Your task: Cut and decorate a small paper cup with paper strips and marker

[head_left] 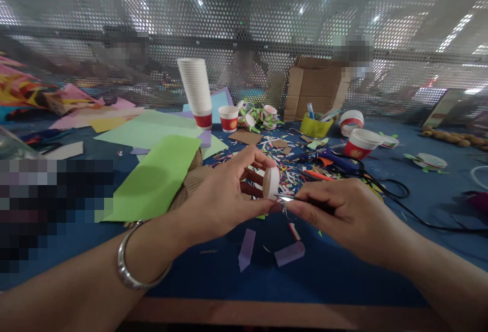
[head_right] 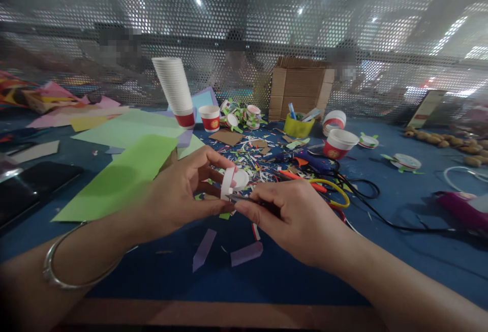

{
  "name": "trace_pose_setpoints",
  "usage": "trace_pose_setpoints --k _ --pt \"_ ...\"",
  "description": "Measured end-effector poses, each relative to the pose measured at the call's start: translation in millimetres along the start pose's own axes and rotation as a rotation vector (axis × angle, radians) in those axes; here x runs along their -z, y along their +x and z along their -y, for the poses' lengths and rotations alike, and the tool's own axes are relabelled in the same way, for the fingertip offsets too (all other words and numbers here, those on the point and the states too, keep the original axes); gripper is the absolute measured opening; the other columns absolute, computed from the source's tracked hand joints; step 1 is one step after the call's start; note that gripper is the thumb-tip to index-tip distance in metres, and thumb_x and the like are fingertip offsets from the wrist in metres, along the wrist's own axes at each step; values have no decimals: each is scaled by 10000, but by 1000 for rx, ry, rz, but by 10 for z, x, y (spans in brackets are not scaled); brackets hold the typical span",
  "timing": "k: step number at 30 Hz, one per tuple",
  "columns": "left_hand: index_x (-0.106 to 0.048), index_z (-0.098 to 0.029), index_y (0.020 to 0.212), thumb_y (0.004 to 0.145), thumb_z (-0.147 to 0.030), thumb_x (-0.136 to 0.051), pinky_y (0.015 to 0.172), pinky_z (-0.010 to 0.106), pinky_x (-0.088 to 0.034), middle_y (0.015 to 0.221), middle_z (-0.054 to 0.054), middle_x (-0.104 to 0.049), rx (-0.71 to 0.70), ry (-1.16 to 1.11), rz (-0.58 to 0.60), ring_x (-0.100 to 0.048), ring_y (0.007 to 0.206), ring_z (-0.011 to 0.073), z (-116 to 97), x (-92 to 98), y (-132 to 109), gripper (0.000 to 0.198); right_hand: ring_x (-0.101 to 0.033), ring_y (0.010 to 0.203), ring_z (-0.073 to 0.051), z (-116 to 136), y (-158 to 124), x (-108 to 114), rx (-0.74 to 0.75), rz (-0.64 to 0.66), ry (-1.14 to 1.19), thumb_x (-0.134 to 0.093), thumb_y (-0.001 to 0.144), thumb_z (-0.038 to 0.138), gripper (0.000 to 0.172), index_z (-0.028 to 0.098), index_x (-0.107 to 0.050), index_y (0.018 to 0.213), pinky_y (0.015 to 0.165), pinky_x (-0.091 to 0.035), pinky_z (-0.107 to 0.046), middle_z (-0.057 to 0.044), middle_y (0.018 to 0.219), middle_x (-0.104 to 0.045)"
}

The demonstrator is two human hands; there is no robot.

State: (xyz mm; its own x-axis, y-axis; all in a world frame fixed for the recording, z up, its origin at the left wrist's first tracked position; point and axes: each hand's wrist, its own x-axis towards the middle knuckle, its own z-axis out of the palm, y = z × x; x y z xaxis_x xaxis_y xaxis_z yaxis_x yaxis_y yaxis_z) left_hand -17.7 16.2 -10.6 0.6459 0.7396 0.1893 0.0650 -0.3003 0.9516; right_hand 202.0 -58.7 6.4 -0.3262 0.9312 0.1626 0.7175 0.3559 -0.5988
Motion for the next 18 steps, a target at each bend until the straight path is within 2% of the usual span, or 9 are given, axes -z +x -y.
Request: trace_pose_setpoints --k 5,9,14,18 --pt "-522 -237 1137 763 -183 -857 790 313 -613 1050 12 -672 -1 -98 74 -694 940 171 -24 10 11 505 -449 540 -93 32 0 32 18 26 -17 -529 1023 427 417 194 -600 684 510 -301 -260 46 583 -497" --pt "-522 -241 1149 783 -191 -850 832 325 -614 1064 10 -680 -28 -83 105 -694 966 171 -25 31 1 494 -441 538 -91 27 15 45 10 44 23 -523 1025 452 432 194 -618 691 503 -303 -253 46 589 -500" --pt "-538 -252 1164 791 -261 -857 830 356 -626 1094 28 -691 -78 33 32 -713 975 199 14 59 -14 491 -400 533 -96 -5 16 50 -39 69 44 -534 1009 515 439 193 -662 738 488 -287 -251 50 583 -460" --pt "-563 -281 1180 799 -292 -856 831 334 -634 1142 26 -692 -122 93 -24 -733 977 191 23 77 -7 481 -399 540 -100 -14 13 58 -45 50 84 -524 1006 552 465 191 -682 759 492 -294 -250 43 591 -472"
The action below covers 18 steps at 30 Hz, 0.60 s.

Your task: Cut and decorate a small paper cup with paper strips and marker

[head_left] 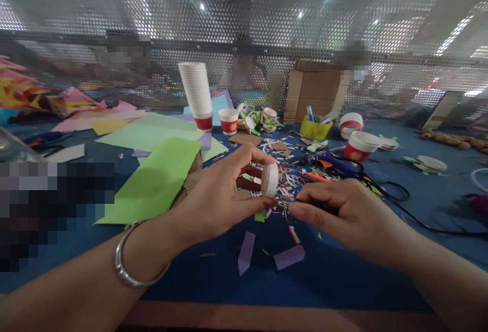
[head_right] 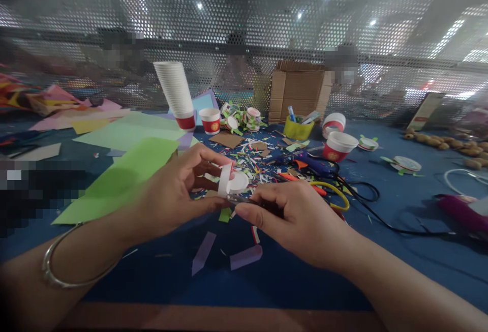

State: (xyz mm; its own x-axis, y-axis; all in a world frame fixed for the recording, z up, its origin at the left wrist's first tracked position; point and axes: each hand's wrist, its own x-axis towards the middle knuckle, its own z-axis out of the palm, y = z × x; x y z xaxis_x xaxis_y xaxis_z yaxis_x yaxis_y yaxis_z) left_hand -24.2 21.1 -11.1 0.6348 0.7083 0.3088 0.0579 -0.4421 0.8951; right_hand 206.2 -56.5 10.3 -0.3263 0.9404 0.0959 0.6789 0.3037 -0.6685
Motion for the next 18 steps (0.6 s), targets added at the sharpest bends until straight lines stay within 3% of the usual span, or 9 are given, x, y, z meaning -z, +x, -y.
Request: trace_pose_setpoints --k 7,18 --pt "-572 -269 1182 805 -350 -848 856 338 -644 1171 27 -660 -50 108 -44 -728 981 187 -27 -10 -2 475 -403 507 -91 18 12 52 -2 -36 91 -520 1005 577 506 189 -685 726 464 -286 -251 39 582 -459" --pt "-593 -249 1206 839 -255 -804 908 302 -632 1214 26 -623 -161 225 -24 -680 1058 172 -54 -46 -26 423 -406 529 -104 7 39 51 0 -16 60 -515 995 606 526 194 -717 737 487 -301 -254 35 590 -470"
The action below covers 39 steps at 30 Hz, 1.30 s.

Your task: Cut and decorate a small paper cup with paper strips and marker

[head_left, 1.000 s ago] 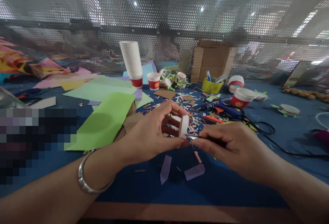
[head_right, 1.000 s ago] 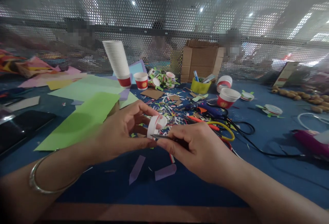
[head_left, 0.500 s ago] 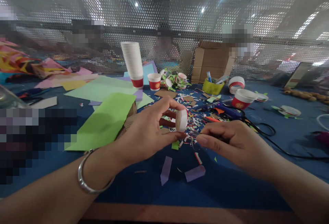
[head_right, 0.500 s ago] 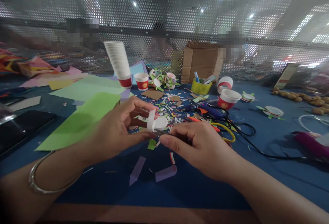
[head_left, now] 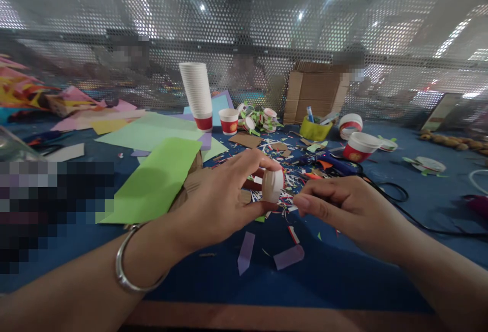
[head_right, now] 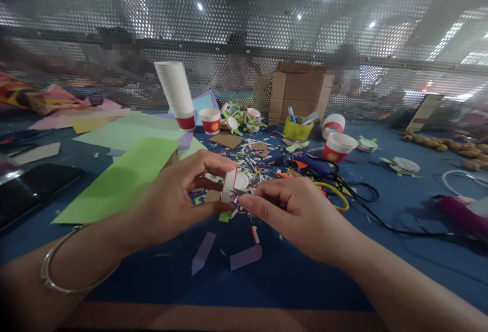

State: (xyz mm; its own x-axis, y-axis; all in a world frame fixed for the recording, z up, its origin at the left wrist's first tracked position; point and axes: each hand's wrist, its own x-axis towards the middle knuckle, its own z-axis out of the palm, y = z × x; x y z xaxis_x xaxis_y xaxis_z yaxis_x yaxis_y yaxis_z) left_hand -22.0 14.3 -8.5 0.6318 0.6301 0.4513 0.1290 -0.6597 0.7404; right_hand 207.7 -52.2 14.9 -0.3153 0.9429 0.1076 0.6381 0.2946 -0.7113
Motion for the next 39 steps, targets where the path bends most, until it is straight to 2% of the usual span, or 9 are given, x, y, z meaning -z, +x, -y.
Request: trace_pose_setpoints --k 16,18,21,25,27,29,32,35,39 --pt "-563 -261 1242 846 -82 -706 1080 387 -527 1362 62 -632 -212 343 2 -573 1318 234 -59 36 -15 458 -378 528 -100 -1 -65 0 17 -7 18 -552 984 588 513 195 -642 667 461 -293 -240 35 579 -432" --pt "-581 -263 1232 844 -103 -721 1053 384 -541 1357 64 -636 -208 307 -14 -575 1313 245 -53 35 -13 442 -388 529 -100 -2 -66 7 10 -5 15 -553 983 592 510 195 -654 680 468 -299 -242 37 580 -441" --pt "-597 -254 1238 826 -240 -799 892 347 -609 1264 76 -666 -31 70 -4 -656 1150 242 -23 31 5 459 -421 532 -100 -13 -52 23 -23 17 47 -575 968 605 483 195 -681 736 465 -310 -244 37 601 -472" --pt "-609 -216 1227 865 -385 -766 725 297 -614 1056 50 -704 307 -285 137 -696 894 185 -48 40 64 429 -462 540 -100 -22 -26 29 -36 -40 78 -588 951 623 480 193 -653 748 463 -343 -238 31 642 -509" --pt "-659 -197 1098 917 -413 -692 677 271 -602 949 31 -695 411 -403 204 -685 809 159 -95 40 91 284 -445 516 -91 -14 -18 16 -32 -99 56 -661 909 606 442 196 -637 745 453 -338 -233 41 629 -503" --pt "-686 -182 940 928 -467 -663 604 234 -581 828 17 -676 499 -498 250 -658 699 132 -142 30 100 287 -427 499 -85 2 -13 -6 -18 -162 26 -724 881 549 370 200 -654 779 453 -338 -230 50 617 -513" --pt "-710 -164 817 875 -538 -720 527 207 -560 737 21 -672 616 -647 296 -644 604 121 -177 6 82 378 -483 544 -101 24 -4 -47 25 -216 10 -719 905 465 269 205 -691 845 496 -385 -226 30 656 -589" --pt "-751 -162 808 847 -513 -767 506 203 -561 752 34 -714 680 -760 349 -645 565 116 -172 -20 57 353 -571 638 -131 22 3 -79 56 -166 11 -676 939 394 206 207 -708 859 557 -439 -230 -3 737 -671" --pt "-760 -165 834 852 -493 -769 586 214 -597 812 43 -746 696 -790 368 -666 600 116 -171 -49 48 328 -555 624 -126 -10 7 -90 51 -144 -29 -641 957 362 236 194 -687 797 561 -428 -237 3 699 -653"
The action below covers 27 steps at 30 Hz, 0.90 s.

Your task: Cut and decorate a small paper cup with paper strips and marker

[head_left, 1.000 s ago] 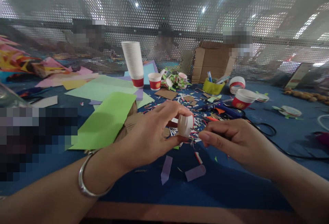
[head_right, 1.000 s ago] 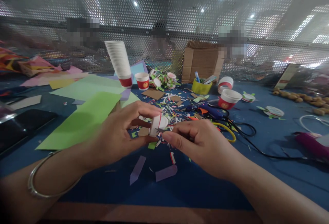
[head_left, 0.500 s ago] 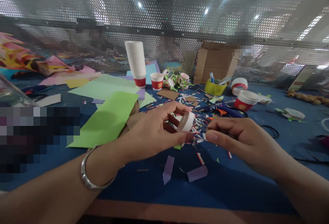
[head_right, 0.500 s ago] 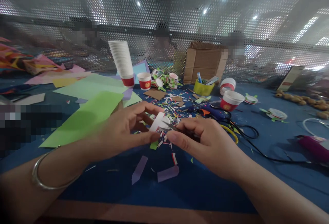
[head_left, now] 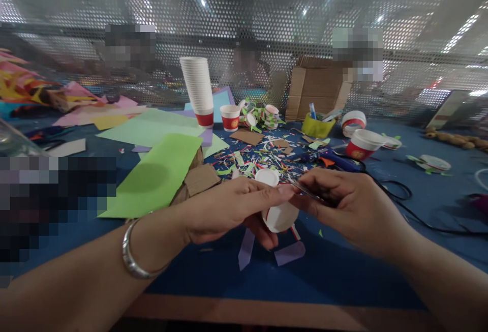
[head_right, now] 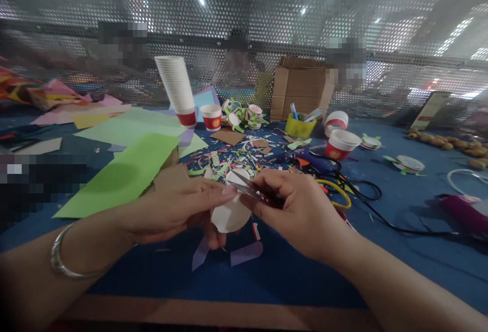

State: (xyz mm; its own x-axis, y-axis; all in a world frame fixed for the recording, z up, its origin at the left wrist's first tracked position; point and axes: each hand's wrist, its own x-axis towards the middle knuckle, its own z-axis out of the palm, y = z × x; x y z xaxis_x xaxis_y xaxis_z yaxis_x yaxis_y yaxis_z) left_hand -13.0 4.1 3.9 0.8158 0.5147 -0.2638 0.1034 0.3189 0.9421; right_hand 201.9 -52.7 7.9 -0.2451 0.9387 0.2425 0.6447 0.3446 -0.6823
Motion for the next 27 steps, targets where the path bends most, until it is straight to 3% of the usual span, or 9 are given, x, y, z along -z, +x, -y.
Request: trace_pose_setpoints --k 3,5,10,18,23,27 --pt "-721 -186 910 783 -415 -848 690 225 -616 868 17 -737 -88 54 -41 -696 736 126 2 -31 -4 291 -512 598 -119 -11 7 0 5 -32 -17 -661 943 378 253 184 -678 781 538 -395 -244 10 670 -627" --pt "-683 -200 973 738 -337 -885 662 205 -595 836 -16 -720 -148 159 -101 -687 713 113 11 -53 -17 338 -513 604 -116 -6 13 -3 8 -44 -9 -660 941 353 234 182 -681 782 544 -396 -243 12 676 -633" --pt "-623 -200 906 901 -378 -693 517 202 -545 699 -34 -661 -223 441 -238 -666 569 118 37 -96 -68 192 -522 615 -113 -1 3 -13 -4 -30 54 -669 937 351 226 184 -687 786 541 -404 -232 15 684 -636" --pt "-614 -184 878 891 -308 -617 481 200 -503 669 -32 -633 -193 529 -260 -642 535 119 -15 -129 -80 125 -531 638 -124 -22 25 -28 -59 22 127 -661 939 355 237 186 -675 774 576 -429 -234 12 690 -616" --pt "-662 -169 905 895 -313 -608 563 216 -454 743 -14 -643 -238 686 -297 -602 649 125 29 -93 -63 154 -478 606 -108 -3 42 -27 -44 85 94 -650 939 331 246 181 -677 745 537 -368 -225 25 646 -564" --pt "-663 -173 892 925 -292 -581 607 219 -412 767 -26 -607 -242 678 -224 -538 693 111 61 -45 -47 148 -465 616 -103 -22 28 -40 -74 170 191 -653 943 351 228 180 -685 796 534 -352 -223 30 677 -557"
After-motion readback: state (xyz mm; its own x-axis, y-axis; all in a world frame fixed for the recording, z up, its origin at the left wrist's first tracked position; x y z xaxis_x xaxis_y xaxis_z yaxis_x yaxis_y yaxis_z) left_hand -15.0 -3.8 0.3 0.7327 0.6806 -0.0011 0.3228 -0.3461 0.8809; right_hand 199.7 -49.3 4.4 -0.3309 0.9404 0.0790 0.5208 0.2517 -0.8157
